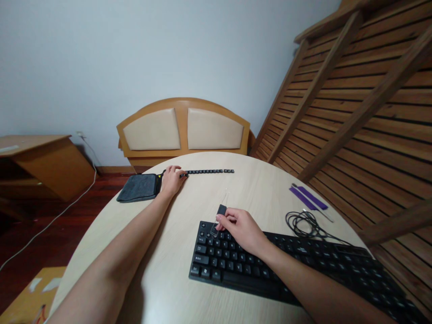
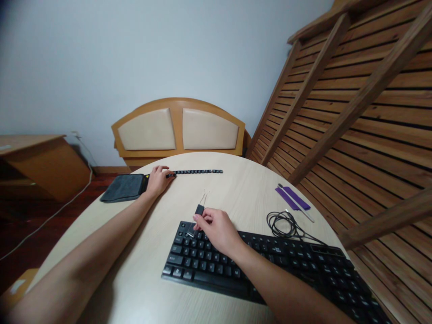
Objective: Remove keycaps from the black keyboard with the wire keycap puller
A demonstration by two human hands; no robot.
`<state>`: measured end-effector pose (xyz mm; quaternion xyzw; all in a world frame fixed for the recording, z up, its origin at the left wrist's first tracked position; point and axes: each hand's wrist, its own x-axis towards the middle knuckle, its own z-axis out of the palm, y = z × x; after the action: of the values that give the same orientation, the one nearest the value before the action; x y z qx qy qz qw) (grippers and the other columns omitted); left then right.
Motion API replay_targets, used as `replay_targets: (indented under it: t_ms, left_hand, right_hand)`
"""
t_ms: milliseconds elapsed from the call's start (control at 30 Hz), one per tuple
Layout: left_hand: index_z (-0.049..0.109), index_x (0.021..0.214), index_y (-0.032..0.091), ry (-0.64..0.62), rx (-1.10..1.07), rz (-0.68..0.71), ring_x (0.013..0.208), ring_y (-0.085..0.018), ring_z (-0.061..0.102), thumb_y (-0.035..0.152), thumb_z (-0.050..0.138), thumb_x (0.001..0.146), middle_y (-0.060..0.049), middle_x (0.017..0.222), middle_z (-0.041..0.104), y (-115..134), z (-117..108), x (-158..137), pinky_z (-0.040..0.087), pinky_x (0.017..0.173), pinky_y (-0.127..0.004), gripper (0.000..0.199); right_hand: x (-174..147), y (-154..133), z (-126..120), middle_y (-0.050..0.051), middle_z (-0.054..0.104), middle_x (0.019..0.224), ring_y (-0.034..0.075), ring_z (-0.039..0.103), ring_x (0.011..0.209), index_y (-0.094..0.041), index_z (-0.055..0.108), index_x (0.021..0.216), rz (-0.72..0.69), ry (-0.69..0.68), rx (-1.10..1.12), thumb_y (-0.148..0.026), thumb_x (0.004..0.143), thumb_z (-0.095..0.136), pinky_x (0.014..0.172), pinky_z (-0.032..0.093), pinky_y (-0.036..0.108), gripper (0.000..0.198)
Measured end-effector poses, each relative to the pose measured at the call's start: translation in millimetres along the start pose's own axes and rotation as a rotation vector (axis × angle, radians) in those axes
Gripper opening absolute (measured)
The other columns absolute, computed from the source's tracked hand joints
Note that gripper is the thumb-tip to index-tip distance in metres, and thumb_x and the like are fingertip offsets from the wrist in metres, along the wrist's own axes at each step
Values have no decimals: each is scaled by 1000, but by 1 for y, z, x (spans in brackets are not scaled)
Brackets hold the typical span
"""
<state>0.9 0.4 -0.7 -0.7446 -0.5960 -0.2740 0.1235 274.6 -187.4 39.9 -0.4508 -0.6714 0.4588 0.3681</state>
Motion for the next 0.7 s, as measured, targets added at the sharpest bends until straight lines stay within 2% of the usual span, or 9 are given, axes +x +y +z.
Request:
replay_targets:
  t_ms: [700]
  left_hand:
    - [71, 99, 23, -17, -33, -16, 111, -30, 47, 29, 59, 85, -9, 116, 59, 1, 0, 1, 43, 93, -42, 19]
  right_hand:
    - [0, 2, 0, 6, 73, 76, 19, 70, 75, -16, 65, 74, 3, -4, -5, -44, 88, 57, 73, 52, 30, 32]
